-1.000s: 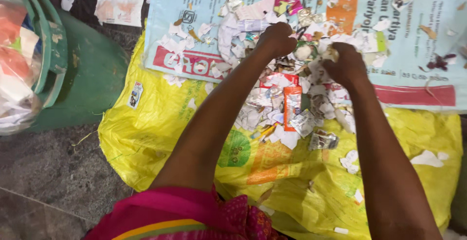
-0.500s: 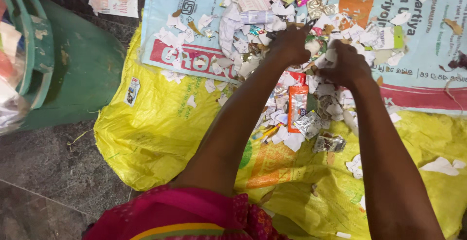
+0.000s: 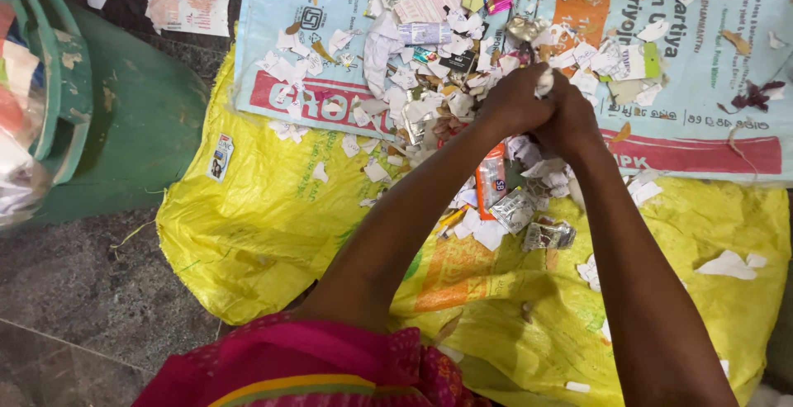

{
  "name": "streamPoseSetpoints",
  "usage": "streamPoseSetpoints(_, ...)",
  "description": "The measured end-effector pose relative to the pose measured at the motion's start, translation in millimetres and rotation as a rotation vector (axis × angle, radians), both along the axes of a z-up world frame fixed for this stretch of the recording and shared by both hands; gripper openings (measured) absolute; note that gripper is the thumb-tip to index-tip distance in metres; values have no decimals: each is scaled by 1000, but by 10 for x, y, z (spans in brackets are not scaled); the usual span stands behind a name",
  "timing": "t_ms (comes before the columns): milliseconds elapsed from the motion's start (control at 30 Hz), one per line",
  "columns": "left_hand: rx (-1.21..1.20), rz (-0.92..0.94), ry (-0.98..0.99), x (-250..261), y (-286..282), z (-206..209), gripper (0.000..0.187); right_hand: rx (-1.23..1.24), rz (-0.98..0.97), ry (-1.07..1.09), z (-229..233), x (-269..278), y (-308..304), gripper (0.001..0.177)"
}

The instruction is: The person sits on the floor and sorts through a pile of shredded paper and packaging waste spread on a yellow sack. They pick up pieces by hand, tear larger items into smaller bits, and place the sorted material into a nearby clear plastic container.

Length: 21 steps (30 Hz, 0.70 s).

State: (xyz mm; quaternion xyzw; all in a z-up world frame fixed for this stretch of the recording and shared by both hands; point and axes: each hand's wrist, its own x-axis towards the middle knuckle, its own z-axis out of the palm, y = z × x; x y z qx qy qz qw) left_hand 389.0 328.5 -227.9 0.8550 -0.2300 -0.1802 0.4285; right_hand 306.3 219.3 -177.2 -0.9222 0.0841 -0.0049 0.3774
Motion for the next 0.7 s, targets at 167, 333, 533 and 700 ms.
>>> streamPoseSetpoints(167, -275, 48, 152, -55, -139, 167, 78, 503, -122, 146, 273, -47, -77, 62)
streamPoseSetpoints(333, -294, 86, 190, -150, -267, 536, 66, 632, -215, 160, 531, -140, -202, 58)
streamPoseSetpoints(533, -128, 266, 200, -550, -548, 933, 49, 422, -295, 44, 770, -442, -286, 55)
streamPoseSetpoints(700, -147, 276, 201, -795, -677, 1148, 48, 438, -316, -16, 948, -657, -369, 59)
